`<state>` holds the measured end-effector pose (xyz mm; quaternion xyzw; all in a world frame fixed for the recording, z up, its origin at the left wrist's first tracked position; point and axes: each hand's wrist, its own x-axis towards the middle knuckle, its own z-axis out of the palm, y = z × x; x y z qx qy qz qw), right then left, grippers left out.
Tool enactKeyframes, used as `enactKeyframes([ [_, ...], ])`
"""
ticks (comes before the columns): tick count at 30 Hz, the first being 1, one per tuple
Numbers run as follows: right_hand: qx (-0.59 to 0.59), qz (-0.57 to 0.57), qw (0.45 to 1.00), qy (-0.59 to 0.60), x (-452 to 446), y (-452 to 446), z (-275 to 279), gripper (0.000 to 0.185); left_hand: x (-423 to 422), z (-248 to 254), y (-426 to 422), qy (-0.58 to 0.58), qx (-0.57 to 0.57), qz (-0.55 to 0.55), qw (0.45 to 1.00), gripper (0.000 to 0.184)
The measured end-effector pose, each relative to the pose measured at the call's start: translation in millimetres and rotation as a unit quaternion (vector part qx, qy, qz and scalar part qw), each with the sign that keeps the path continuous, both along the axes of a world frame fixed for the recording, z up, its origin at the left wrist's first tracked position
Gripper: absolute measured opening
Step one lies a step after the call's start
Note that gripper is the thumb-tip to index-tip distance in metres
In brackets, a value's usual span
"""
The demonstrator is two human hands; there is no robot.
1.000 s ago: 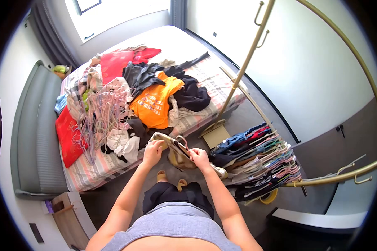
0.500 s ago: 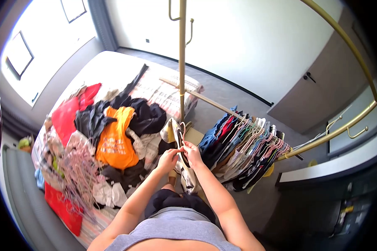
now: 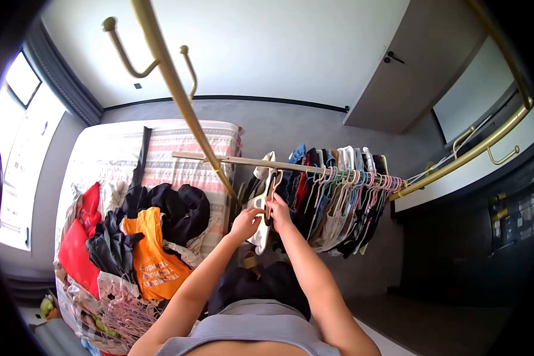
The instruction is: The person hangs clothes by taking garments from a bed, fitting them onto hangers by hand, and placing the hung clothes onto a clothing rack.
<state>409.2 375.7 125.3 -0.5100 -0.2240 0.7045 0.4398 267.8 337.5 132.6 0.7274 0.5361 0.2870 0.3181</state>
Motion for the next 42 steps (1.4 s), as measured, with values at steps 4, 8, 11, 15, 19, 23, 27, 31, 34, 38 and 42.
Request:
enactKeyframes([
  [4,-0.003,-0.041,0.999,-0.006,20.7,32.5,-5.0,0.049,19.6,-3.2,14.9,0.004,-0.025,-0.040,0.999,0.020],
  [8,-0.003,-0.055,0.998,-0.008,45.3,60.0,-26.3,0.048,39.5,1.0,24.8,0.010,-0.038,-0.042,0.998,0.021],
  [11,-0.018,-0.066,0.998,-0.017,58.9,68.0,-41.8,0.039,51.2,-2.8,30.9,0.010,-0.051,-0.033,0.998,0.021],
  [15,-0.057,-0.098,0.993,0.013,73.6,65.7,-71.9,0.030,65.0,-11.5,33.4,0.009,-0.061,-0.008,0.998,0.022],
  [19,-0.034,-0.085,0.996,0.015,85.7,61.9,-92.2,0.028,69.4,-17.6,23.8,0.013,-0.088,0.042,0.995,0.021],
  [23,0.151,-0.162,0.941,-0.257,54.6,35.3,-93.9,0.022,55.4,-39.9,-5.3,0.004,-0.102,0.135,0.986,0.021],
  [27,0.182,0.048,0.951,-0.244,8.3,7.9,-88.4,0.017,22.6,-57.8,-49.0,-0.029,-0.113,0.251,0.961,0.020],
  [31,0.116,0.183,0.959,-0.181,-54.3,-15.3,-83.5,0.024,-30.3,-54.4,-109.3,-0.046,-0.120,0.377,0.917,0.020],
  [34,0.095,0.276,0.942,-0.163,-103.1,-33.4,-69.2,0.019,-82.3,-79.3,-160.4,-0.064,-0.094,0.506,0.855,0.018],
  [38,0.052,0.363,0.916,-0.164,-170.6,-65.0,-62.1,0.017,-168.7,-115.2,-240.2,-0.087,-0.112,0.686,0.714,0.018],
  [42,0.016,0.449,0.874,-0.188,-231.7,-102.8,-64.9,0.016,-242.6,-170.4,-318.2,-0.079,-0.160,0.801,0.571,0.023],
])
